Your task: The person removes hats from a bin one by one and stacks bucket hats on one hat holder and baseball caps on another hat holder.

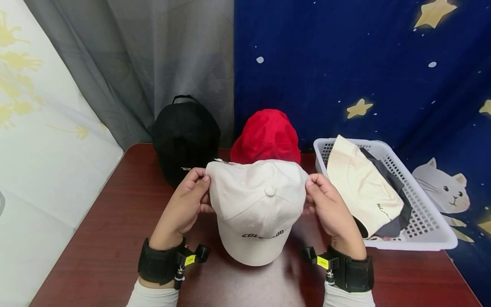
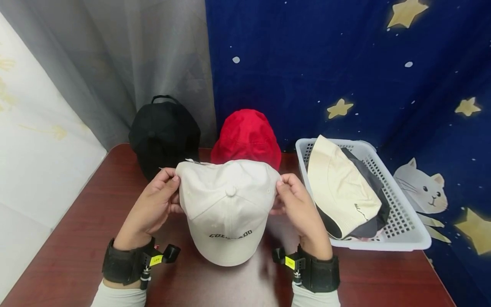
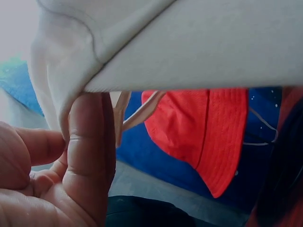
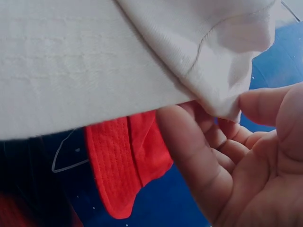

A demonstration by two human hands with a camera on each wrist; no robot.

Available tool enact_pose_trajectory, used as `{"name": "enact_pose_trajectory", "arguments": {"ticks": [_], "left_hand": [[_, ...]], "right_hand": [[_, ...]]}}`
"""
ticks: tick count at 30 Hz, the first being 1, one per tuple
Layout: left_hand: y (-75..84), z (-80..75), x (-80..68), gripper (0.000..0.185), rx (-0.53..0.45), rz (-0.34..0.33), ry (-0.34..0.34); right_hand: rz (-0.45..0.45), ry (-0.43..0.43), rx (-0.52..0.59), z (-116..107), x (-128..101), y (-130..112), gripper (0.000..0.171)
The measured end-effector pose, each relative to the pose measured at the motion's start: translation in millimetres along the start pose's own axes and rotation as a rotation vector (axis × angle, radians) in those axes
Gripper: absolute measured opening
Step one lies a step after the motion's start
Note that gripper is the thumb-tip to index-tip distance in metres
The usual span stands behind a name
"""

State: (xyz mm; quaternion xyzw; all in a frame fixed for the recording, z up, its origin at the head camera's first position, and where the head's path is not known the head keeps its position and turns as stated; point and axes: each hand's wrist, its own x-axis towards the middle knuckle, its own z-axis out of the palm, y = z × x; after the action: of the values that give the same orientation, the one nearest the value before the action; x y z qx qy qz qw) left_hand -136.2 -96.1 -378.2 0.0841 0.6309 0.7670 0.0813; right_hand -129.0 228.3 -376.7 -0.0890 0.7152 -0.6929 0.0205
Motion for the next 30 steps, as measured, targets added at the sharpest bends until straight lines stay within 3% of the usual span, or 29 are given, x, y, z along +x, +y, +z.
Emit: {"name": "enact_pose_trajectory", "arguments": {"ticks": [13, 30], "left_hand": [[1.9, -2.7, -0.1, 0.019, 0.021, -0.027, -0.016], [2.6, -4.9, -3.1, 0.02, 0.064, -0.053, -0.052]], "right_hand": [[-0.037, 0.073, -0.006, -1.1, 0.2, -1.5, 0.012], [-0.005, 0.045, -0.062, -9.6, -3.0, -0.4, 0.014]]}}
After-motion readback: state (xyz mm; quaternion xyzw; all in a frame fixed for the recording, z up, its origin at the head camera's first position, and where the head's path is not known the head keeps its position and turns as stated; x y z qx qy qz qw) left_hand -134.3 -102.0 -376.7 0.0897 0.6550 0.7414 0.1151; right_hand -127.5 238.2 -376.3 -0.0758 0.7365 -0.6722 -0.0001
